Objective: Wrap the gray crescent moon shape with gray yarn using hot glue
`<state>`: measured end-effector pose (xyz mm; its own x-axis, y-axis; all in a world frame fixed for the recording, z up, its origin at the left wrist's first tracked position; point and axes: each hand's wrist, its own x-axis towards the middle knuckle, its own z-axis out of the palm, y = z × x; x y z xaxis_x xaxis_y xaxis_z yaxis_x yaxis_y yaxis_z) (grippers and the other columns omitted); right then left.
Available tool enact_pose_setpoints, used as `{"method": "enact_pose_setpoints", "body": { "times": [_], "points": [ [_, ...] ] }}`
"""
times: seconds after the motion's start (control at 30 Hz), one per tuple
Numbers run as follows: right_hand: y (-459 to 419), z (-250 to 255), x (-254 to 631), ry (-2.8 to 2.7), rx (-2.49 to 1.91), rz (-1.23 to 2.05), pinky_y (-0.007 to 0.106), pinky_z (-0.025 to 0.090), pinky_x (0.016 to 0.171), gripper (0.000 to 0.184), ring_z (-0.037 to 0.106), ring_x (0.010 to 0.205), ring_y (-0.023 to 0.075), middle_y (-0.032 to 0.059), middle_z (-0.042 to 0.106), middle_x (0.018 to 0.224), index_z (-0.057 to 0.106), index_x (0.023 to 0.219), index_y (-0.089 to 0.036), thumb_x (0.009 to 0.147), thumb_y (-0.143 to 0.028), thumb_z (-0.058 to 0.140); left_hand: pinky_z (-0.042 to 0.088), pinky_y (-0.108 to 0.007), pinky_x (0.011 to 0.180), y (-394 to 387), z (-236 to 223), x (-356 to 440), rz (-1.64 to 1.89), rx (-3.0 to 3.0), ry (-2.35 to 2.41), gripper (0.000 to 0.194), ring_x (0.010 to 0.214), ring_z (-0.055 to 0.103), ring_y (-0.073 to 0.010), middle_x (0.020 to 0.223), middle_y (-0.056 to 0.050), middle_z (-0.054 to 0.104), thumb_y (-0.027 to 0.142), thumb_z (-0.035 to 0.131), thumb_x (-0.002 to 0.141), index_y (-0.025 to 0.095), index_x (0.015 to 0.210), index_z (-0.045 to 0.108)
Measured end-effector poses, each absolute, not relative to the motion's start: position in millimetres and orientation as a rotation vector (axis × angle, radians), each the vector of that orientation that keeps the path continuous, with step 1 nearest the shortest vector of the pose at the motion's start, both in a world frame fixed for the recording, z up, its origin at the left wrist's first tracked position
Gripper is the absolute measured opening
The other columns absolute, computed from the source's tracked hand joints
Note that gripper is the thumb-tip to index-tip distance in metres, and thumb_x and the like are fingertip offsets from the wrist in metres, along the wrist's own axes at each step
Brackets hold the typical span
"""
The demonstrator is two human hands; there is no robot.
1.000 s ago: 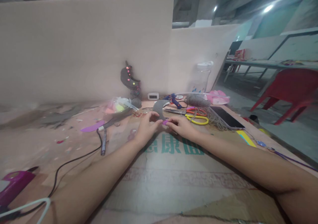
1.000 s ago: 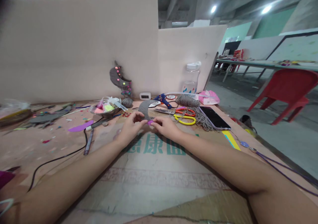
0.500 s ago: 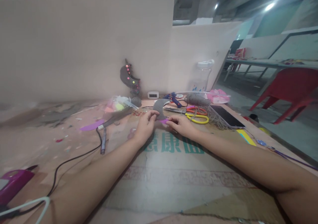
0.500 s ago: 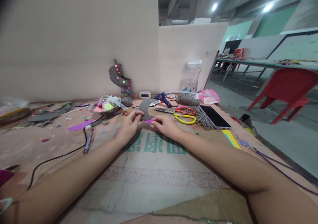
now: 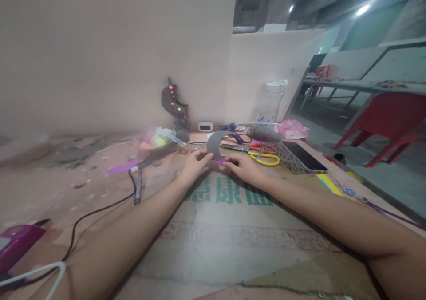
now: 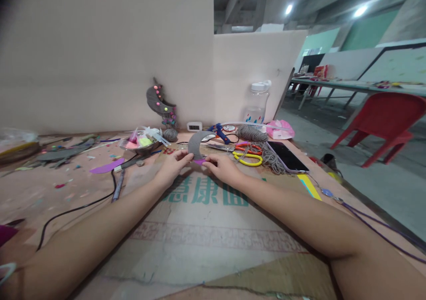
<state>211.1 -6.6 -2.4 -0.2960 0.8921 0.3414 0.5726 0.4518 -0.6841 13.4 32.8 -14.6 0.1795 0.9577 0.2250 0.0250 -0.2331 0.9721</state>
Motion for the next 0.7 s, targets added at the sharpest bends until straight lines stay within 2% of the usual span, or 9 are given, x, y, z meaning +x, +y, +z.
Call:
{"method": "enact_pose_setpoints", "body": {
  "times": [0.17, 0.4, 0.53, 0.7],
  "points": [
    [-5, -3, 211, -1.997, -1.22, 0.586, 0.026, 0.039, 0.06, 0.023, 0.055, 0.058, 0.0136, -0.0006, 0.065, 0.064, 0.066, 0.078, -0.018, 0.091, -0.035, 0.057, 0.043, -0.026, 0.064, 29, -12, 12, 1.218, 1.525, 1.03, 0.035, 0.066, 0.056, -0.0142, 0.069, -0.001, 0.065, 0.049, 0.076, 0.068, 0.016, 0.073, 0.065],
    [-7, -4, 211, -1.92, -1.232, 0.561, 0.026, 0.038, 0.058, 0.027, 0.053, 0.056, 0.0134, -0.0015, 0.061, 0.062, 0.06, 0.079, -0.019, 0.095, -0.038, 0.049, 0.038, -0.025, 0.059, 27, -9, 12, 1.234, 1.524, 1.028, 0.042, 0.062, 0.05, -0.0124, 0.064, 0.002, 0.057, 0.057, 0.073, 0.068, 0.018, 0.069, 0.059],
    [-3, -5, 214, -1.82, -1.211, 0.468, 0.027, 0.04, 0.061, 0.019, 0.053, 0.062, 0.0146, -0.0006, 0.06, 0.068, 0.057, 0.081, -0.019, 0.092, -0.035, 0.05, 0.038, -0.025, 0.06, 28, -11, 11, 1.267, 1.523, 1.035, 0.044, 0.061, 0.05, -0.0124, 0.063, 0.003, 0.055, 0.06, 0.069, 0.071, 0.018, 0.069, 0.056],
    [-15, 42, 213, -1.694, -1.096, 0.425, 0.029, 0.044, 0.069, 0.006, 0.055, 0.075, 0.0166, 0.004, 0.064, 0.082, 0.062, 0.08, -0.019, 0.082, -0.022, 0.056, 0.037, -0.025, 0.061, 33, -15, 11, 1.284, 1.557, 1.055, 0.041, 0.062, 0.049, -0.0128, 0.061, 0.003, 0.053, 0.056, 0.069, 0.072, 0.017, 0.066, 0.056]
  ]
}}
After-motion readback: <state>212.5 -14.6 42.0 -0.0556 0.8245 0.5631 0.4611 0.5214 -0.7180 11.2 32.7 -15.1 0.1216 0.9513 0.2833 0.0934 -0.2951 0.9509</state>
